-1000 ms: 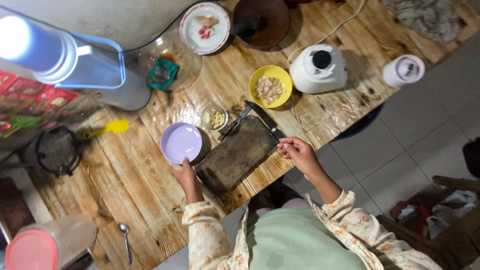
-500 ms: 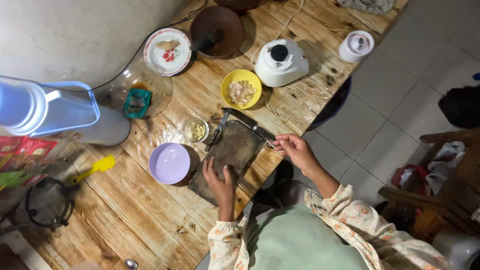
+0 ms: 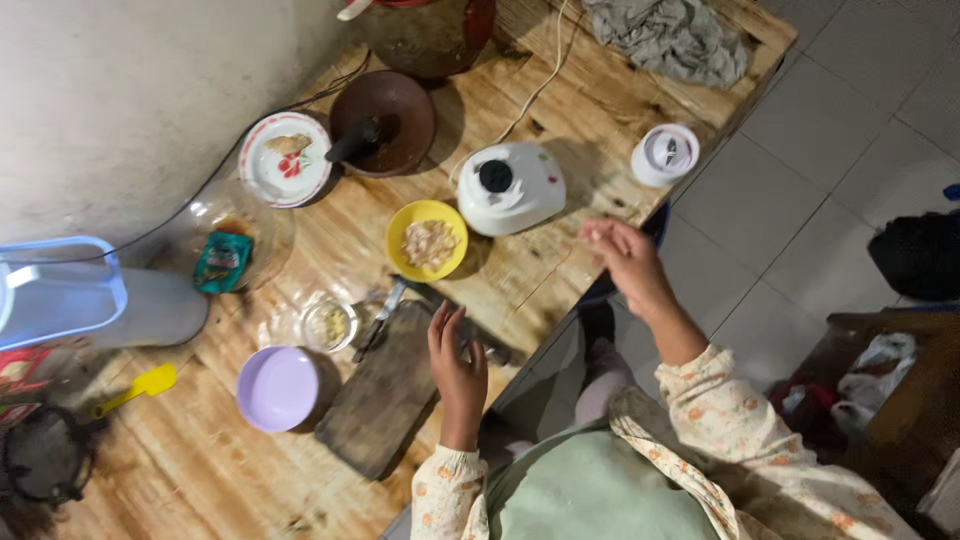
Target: The person chops pieces of garlic or ginger on a cutting board, carries a purple bowl to the sink and rinses it under the tap, then places the chopped pieces into a blender jar, attaches the blade lid, and runs the blender on its base to grind the ingredients.
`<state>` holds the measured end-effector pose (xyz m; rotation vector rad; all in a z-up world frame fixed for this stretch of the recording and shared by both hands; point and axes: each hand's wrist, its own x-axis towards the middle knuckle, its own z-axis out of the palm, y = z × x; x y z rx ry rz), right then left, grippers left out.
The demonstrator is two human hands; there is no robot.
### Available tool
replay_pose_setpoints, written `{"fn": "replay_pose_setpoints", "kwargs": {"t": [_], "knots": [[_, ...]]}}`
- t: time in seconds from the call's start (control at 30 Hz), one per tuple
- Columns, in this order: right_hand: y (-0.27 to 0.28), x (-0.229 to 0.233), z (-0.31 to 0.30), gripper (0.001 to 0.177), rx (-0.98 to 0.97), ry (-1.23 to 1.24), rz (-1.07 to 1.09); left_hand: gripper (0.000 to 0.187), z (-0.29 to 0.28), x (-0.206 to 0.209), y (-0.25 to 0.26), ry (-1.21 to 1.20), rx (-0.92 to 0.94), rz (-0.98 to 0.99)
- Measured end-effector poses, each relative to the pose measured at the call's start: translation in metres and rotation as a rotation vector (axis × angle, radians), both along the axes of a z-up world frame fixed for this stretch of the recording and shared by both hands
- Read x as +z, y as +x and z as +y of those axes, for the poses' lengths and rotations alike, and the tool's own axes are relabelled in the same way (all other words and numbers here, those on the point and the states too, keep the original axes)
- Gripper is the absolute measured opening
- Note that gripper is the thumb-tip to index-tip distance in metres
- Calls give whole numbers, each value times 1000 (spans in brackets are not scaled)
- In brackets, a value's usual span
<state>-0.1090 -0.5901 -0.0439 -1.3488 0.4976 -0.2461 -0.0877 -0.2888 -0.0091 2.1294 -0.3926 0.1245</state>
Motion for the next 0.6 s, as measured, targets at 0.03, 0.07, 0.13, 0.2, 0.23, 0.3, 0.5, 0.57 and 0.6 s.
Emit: {"fn": "replay_pose_setpoints", "kwargs": {"t": [0.03,0.07,0.13,0.2,0.23,0.3,0.5,0.57,0.6], "knots": [[6,2,-25,26,-9,-12,25,37,-23,2,4,-1,4,6],[20,6,-60,26,-17,-39,35,35,-55,1,17,-17,10,-3],[47,9,-125,26,-30,-79,64,36,-112,1,41,15,-13,-57],[75,1,-184,27,-41,-100,102,35,-164,-3,57,40,-38,-88],[87,-7,-208,27,-30,-147,103,35,-191,-7,67,43,-51,-103],[120,-23,-258,28,-19,-253,79,33,-246,-14,99,45,-99,-115],[197,-96,-370,50,102,-931,186,34,-362,-63,193,165,-194,-91],[225,-119,-394,48,131,-1089,123,37,-394,-85,227,236,-223,-115],[233,-129,-400,47,152,-1162,94,38,-408,-96,241,263,-248,-123]]}}
